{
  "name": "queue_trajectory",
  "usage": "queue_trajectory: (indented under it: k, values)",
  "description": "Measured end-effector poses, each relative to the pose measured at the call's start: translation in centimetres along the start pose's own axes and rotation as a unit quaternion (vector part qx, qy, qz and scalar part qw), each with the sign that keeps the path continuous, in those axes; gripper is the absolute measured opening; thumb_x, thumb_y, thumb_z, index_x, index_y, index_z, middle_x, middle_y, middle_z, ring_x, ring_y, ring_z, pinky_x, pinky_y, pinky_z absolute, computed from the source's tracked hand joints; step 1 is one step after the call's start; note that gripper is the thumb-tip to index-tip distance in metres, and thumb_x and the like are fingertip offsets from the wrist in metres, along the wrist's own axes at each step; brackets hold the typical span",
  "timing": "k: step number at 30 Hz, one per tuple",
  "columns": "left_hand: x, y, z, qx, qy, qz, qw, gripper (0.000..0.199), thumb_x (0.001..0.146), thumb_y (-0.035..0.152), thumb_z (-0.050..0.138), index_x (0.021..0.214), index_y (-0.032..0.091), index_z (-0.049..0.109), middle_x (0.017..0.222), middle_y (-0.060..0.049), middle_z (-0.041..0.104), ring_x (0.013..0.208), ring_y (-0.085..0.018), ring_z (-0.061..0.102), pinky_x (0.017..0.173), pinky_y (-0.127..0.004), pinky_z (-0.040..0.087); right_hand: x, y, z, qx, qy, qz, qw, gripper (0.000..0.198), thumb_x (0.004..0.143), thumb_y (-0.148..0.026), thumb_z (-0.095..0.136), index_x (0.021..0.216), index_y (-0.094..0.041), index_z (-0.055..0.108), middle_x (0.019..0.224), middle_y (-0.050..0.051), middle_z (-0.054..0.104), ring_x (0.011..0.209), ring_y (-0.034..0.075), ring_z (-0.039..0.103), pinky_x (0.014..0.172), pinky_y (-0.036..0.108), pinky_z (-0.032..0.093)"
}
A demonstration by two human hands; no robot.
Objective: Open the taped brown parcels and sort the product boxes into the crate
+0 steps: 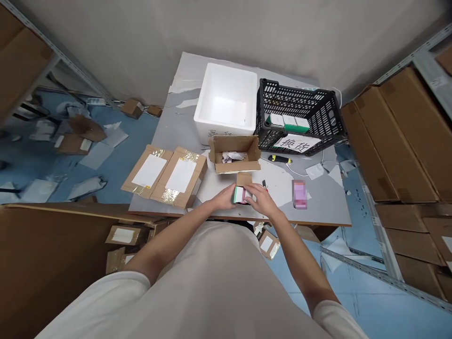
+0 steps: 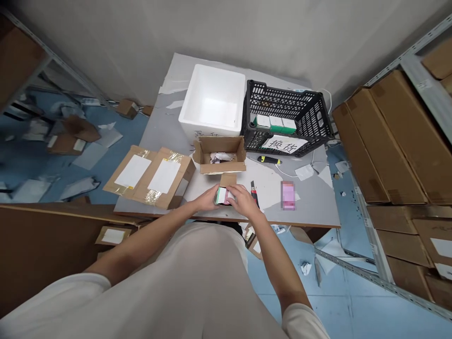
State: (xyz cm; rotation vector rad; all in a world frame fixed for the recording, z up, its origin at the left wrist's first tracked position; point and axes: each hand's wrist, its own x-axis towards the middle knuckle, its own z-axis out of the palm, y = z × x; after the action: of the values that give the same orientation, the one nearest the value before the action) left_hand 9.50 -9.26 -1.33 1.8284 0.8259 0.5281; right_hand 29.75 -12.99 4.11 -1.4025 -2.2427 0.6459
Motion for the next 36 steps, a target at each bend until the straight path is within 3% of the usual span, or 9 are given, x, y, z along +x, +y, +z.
queue_trajectory:
  k: [3, 8, 16, 20, 22, 25, 29, 32, 36]
  values:
    - [-0.2, 1.2, 0.8, -0.055, 0.052, -0.016, 0.997, 0.08, 0.061, 0.034, 0.076, 0.13, 0.017, 0.039, 0.134, -0.014, 0.048, 0.122, -0.031, 0.048, 0.102, -0.045, 0.039, 0.1, 0.7, 0.5, 0.012, -0.019, 0.0, 1.0, 0.046, 0.082, -0.034, 0.062, 0.125, -0.019, 0.056, 0.125, 0.013, 0.056, 0.118, 0.027, 0.05, 0.1, 0.046, 0.043]
    - [1.1, 3.1, 2.1, -0.019, 0.184, -0.148, 0.972, 0.078, 0.068, 0.038, 0.072, 0.132, 0.013, 0.037, 0.126, -0.017, 0.054, 0.119, -0.032, 0.051, 0.099, -0.047, 0.042, -0.3, 0.3, 1.2, -0.008, -0.011, 0.024, 1.0, 0.041, 0.078, -0.029, 0.065, 0.118, -0.019, 0.058, 0.124, 0.014, 0.051, 0.12, 0.029, 0.047, 0.1, 0.049, 0.042]
    - [1.6, 2.5, 1.3, 0.01, 0.13, -0.121, 0.984, 0.067, 0.076, 0.022, 0.06, 0.137, 0.016, 0.033, 0.128, -0.015, 0.054, 0.112, -0.026, 0.057, 0.095, -0.044, 0.046, -0.2, -0.4, 0.0, -0.072, -0.078, 0.017, 0.994, 0.05, 0.079, -0.018, 0.055, 0.128, -0.019, 0.049, 0.129, 0.016, 0.044, 0.12, 0.029, 0.045, 0.094, 0.046, 0.046]
    - [0.4, 2.7, 0.0, 0.125, 0.151, -0.036, 0.98, 0.056, 0.084, 0.016, 0.045, 0.139, 0.019, 0.035, 0.142, -0.014, 0.041, 0.133, -0.026, 0.039, 0.109, -0.049, 0.031, -0.7, 0.0, -0.3, -0.072, -0.096, -0.009, 0.993, 0.054, 0.077, -0.021, 0.058, 0.13, -0.017, 0.048, 0.134, 0.018, 0.04, 0.126, 0.032, 0.041, 0.097, 0.048, 0.044]
    - [-0.2, 3.1, -0.6, 0.215, 0.087, 0.038, 0.972, 0.05, 0.087, 0.016, 0.041, 0.136, 0.02, 0.041, 0.146, -0.012, 0.038, 0.139, -0.026, 0.029, 0.113, -0.053, 0.017, -0.8, 0.2, -0.7, -0.052, -0.093, -0.016, 0.994, 0.051, 0.076, -0.023, 0.06, 0.126, -0.016, 0.05, 0.135, 0.018, 0.04, 0.125, 0.031, 0.043, 0.099, 0.047, 0.044]
    - [-0.8, 3.2, -0.9, 0.276, -0.038, 0.099, 0.955, 0.05, 0.089, 0.03, 0.045, 0.138, 0.021, 0.039, 0.144, -0.012, 0.041, 0.137, -0.028, 0.032, 0.113, -0.058, 0.007, -1.2, 0.5, -1.1, -0.01, -0.076, -0.03, 0.997, 0.044, 0.076, -0.023, 0.059, 0.119, -0.016, 0.053, 0.132, 0.017, 0.046, 0.121, 0.027, 0.049, 0.097, 0.043, 0.046]
    - [-0.4, 2.1, -0.2, 0.259, -0.011, 0.052, 0.964, 0.084, 0.071, 0.053, 0.067, 0.139, 0.018, 0.033, 0.136, -0.017, 0.047, 0.127, -0.033, 0.043, 0.11, -0.059, 0.019, -3.1, 1.3, -0.3, 0.018, 0.01, -0.007, 1.0, 0.031, 0.078, -0.019, 0.052, 0.108, -0.018, 0.056, 0.132, 0.014, 0.052, 0.125, 0.024, 0.049, 0.101, 0.042, 0.043]
    - [0.1, 1.1, 0.4, 0.198, 0.023, 0.057, 0.978, 0.081, 0.063, 0.044, 0.076, 0.131, 0.02, 0.04, 0.125, -0.014, 0.053, 0.117, -0.03, 0.05, 0.105, -0.051, 0.035, -4.5, 1.7, 1.0, -0.042, 0.051, 0.024, 0.998, 0.026, 0.083, -0.019, 0.046, 0.105, -0.018, 0.059, 0.133, 0.014, 0.054, 0.13, 0.027, 0.044, 0.105, 0.051, 0.035]
    - [0.5, 0.5, 0.9, 0.127, 0.042, 0.072, 0.988, 0.078, 0.06, 0.036, 0.077, 0.127, 0.019, 0.04, 0.12, -0.012, 0.05, 0.113, -0.028, 0.052, 0.097, -0.044, 0.045, -3.6, -0.1, 1.2, -0.163, 0.029, 0.048, 0.985, 0.024, 0.091, -0.021, 0.04, 0.097, -0.018, 0.063, 0.121, 0.013, 0.062, 0.119, 0.026, 0.052, 0.106, 0.053, 0.026]
